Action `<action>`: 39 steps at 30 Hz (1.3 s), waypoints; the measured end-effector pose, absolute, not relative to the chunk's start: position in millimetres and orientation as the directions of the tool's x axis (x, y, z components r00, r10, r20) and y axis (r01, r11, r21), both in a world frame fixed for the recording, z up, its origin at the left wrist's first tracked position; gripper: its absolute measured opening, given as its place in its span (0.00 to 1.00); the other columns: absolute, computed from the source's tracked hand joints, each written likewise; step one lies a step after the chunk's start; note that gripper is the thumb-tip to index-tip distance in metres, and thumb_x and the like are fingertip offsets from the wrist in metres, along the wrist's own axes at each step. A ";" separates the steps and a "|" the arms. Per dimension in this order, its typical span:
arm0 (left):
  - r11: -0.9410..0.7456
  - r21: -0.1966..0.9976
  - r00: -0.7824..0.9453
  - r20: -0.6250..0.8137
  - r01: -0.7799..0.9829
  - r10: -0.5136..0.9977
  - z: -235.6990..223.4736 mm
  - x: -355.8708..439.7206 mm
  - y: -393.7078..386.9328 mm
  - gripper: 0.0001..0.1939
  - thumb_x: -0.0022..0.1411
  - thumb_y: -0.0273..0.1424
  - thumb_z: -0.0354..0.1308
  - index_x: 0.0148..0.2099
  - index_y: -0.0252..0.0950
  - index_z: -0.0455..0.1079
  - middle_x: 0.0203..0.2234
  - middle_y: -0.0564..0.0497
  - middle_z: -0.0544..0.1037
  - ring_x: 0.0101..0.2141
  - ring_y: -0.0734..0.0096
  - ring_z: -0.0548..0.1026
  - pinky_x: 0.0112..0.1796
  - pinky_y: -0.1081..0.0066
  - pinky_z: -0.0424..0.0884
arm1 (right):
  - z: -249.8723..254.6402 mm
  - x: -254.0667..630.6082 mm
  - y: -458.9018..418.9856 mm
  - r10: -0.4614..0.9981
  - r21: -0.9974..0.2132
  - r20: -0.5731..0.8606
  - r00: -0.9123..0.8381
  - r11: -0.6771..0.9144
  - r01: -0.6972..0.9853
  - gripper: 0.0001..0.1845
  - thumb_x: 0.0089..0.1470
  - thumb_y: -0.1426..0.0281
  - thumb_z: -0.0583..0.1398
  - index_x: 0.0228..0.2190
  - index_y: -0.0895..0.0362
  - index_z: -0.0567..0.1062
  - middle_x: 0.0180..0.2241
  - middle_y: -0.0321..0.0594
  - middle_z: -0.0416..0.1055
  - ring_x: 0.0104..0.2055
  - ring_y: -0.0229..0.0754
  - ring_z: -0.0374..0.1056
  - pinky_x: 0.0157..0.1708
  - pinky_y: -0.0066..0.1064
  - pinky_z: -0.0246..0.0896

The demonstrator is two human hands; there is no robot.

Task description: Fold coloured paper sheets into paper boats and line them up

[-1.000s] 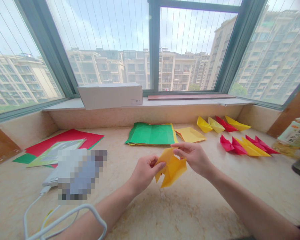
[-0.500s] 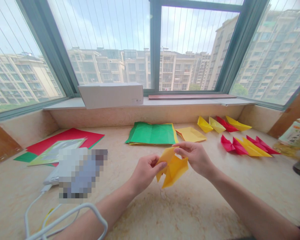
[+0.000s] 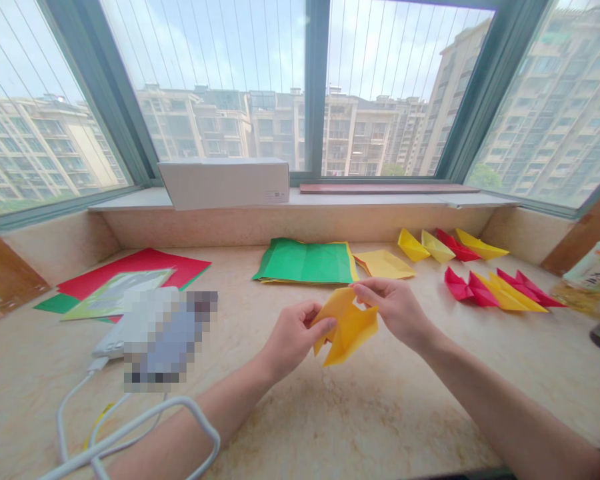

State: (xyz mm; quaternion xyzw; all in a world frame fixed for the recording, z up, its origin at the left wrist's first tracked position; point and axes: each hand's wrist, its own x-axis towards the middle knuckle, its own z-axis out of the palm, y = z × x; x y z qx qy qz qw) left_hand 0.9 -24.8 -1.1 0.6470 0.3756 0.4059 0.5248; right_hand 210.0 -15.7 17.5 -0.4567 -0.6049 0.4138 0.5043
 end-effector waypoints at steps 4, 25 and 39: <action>-0.142 0.990 0.414 0.123 0.016 0.902 0.8 1.0 -25.9 0.18 0.59 0.43 0.61 0.37 0.30 0.72 0.28 0.46 0.79 0.27 0.70 0.76 0.29 0.73 0.71 | 15.1 210.8 -13.5 0.976 -0.975 0.213 -0.042 0.215 0.047 0.18 0.50 0.54 0.66 0.30 0.58 0.81 0.26 0.38 0.74 0.28 0.37 0.66 0.28 0.27 0.58; -0.045 0.996 0.487 0.076 -0.075 0.870 -2.0 1.6 -19.9 0.16 0.60 0.40 0.62 0.40 0.30 0.74 0.31 0.46 0.82 0.34 0.63 0.81 0.36 0.67 0.76 | 16.4 209.9 -11.0 0.986 -0.985 0.166 0.034 0.168 -0.051 0.19 0.48 0.54 0.66 0.31 0.58 0.77 0.28 0.38 0.75 0.25 0.35 0.66 0.23 0.25 0.58; 0.055 0.988 0.453 0.015 -0.141 0.892 -1.5 7.3 -26.4 0.19 0.57 0.39 0.64 0.46 0.32 0.67 0.31 0.46 0.81 0.29 0.66 0.80 0.33 0.68 0.74 | 8.6 198.9 -13.3 0.990 -0.958 0.086 -0.111 0.051 -0.284 0.28 0.58 0.45 0.54 0.46 0.55 0.72 0.31 0.41 0.78 0.29 0.41 0.73 0.29 0.31 0.67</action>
